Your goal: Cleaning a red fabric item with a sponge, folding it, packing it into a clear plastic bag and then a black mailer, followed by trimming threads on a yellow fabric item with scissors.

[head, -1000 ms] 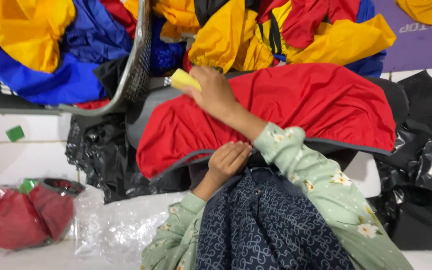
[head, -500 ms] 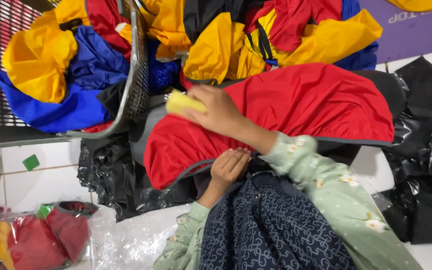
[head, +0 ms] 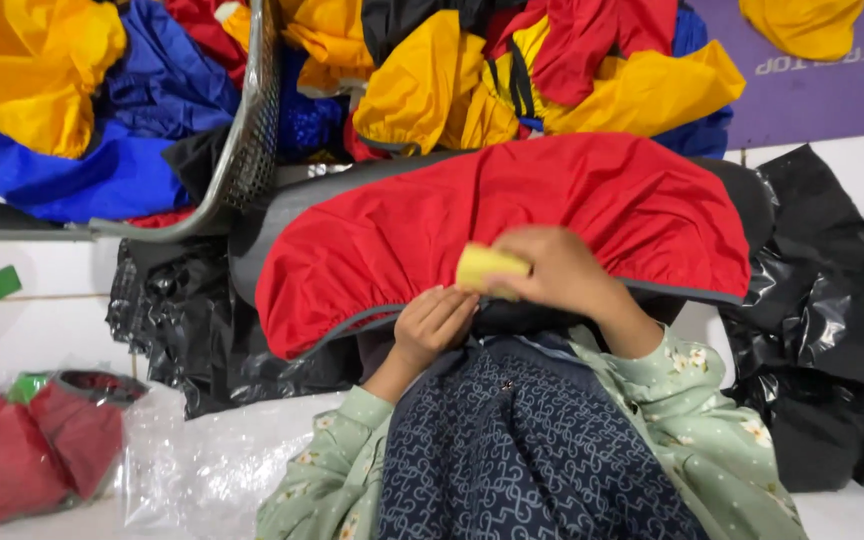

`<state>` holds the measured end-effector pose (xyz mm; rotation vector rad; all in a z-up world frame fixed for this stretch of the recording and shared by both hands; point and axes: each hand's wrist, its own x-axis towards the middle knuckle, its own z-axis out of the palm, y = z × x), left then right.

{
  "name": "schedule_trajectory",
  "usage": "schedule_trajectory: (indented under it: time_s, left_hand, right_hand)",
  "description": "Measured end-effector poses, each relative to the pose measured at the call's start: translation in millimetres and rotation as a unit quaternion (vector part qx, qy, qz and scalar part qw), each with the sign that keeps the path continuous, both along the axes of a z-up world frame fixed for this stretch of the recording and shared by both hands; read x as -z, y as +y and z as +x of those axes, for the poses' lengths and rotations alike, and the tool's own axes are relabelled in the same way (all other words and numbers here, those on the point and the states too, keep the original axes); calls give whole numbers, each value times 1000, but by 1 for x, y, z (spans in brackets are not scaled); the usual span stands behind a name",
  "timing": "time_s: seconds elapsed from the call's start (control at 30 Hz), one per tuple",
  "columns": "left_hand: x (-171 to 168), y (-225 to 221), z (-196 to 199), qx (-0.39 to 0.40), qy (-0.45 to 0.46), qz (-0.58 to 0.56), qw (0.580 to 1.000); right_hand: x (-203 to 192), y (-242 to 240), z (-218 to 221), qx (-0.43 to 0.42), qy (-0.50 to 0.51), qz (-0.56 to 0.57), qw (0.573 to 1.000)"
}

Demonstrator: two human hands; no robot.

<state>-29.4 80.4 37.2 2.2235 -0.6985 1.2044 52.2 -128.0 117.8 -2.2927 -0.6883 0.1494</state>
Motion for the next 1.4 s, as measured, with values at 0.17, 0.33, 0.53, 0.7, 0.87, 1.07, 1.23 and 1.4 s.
schedule_trajectory:
  time_s: [0.17, 0.33, 0.53, 0.7, 0.87, 1.07, 1.23, 1.4]
  left_hand:
    - [-5, -2, 2, 8, 7, -12, 1000]
    - [-7, -4, 1, 7, 12, -15, 1000]
    - [-16, 1, 1, 42, 77, -19, 996]
    - [-61, 9, 4, 141, 165, 1, 976]
    - [-66, -25, 15, 143, 145, 31, 979]
    - [-45, -38, 27, 231, 199, 92, 948]
    - [-57, -48, 30, 213, 202, 73, 953]
    - [-59, -88, 34, 189, 177, 83, 962]
  right_hand:
    - [25, -69, 33, 140, -67, -171, 973]
    - [-1, -78, 20, 279, -242, -228, 901]
    - [0, -77, -15, 25, -18, -132, 991]
    - [7, -194, -13, 381, -296, -330, 811]
    - [-29, -106, -45, 224, -154, -141, 952]
    - [-23, -188, -56, 346, -207, -273, 873]
    - [-41, -212, -87, 442, -213, -154, 858]
    - [-22, -192, -98, 408, -7, -10, 913]
